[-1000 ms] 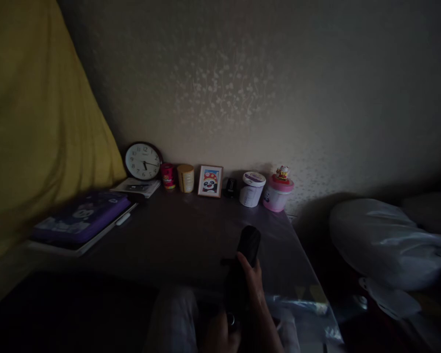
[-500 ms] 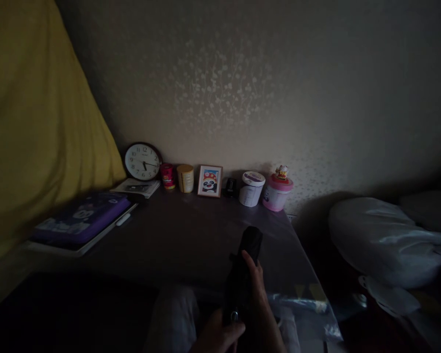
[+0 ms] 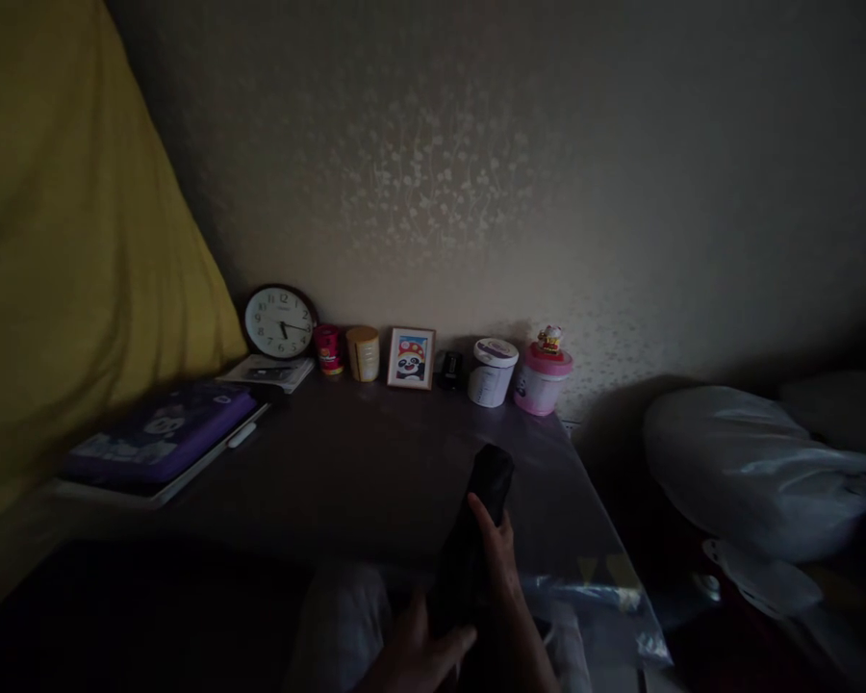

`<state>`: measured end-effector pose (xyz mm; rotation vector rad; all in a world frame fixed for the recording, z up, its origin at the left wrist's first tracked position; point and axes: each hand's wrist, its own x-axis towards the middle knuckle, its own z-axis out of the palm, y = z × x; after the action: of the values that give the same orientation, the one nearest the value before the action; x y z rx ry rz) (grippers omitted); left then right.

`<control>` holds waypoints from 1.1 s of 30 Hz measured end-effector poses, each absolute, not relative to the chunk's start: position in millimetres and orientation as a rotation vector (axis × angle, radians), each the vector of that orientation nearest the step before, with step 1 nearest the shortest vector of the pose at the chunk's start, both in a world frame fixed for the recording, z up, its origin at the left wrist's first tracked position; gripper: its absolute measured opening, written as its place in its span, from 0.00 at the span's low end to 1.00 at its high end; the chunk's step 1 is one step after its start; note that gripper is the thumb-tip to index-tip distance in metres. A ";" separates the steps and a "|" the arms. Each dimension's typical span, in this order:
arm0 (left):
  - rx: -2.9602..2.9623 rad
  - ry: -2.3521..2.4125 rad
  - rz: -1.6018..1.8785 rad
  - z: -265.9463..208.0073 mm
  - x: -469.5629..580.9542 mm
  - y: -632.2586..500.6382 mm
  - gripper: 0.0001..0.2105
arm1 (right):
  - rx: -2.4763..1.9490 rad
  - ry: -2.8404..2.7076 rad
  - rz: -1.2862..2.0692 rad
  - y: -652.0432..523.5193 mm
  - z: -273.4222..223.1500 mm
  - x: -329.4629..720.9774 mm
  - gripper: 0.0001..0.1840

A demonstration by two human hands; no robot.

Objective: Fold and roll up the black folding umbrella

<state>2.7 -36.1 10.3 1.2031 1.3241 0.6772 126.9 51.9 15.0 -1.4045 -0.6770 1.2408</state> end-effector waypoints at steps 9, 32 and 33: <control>1.164 1.034 0.983 39.7 11.5 -4.2 0.36 | -1.321 -0.750 1.285 52.3 10.8 118.5 0.35; 0.701 1.171 0.837 63.6 -7.4 3.5 0.26 | -1.213 -1.082 1.466 36.8 38.0 157.9 0.30; 0.699 1.179 0.824 63.8 -10.2 3.6 0.26 | -1.205 -1.126 1.476 34.7 38.7 160.3 0.28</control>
<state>-10.2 3.6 63.8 0.6989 1.1793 0.8243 160.3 34.7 38.7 -1.2055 -1.1258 1.4759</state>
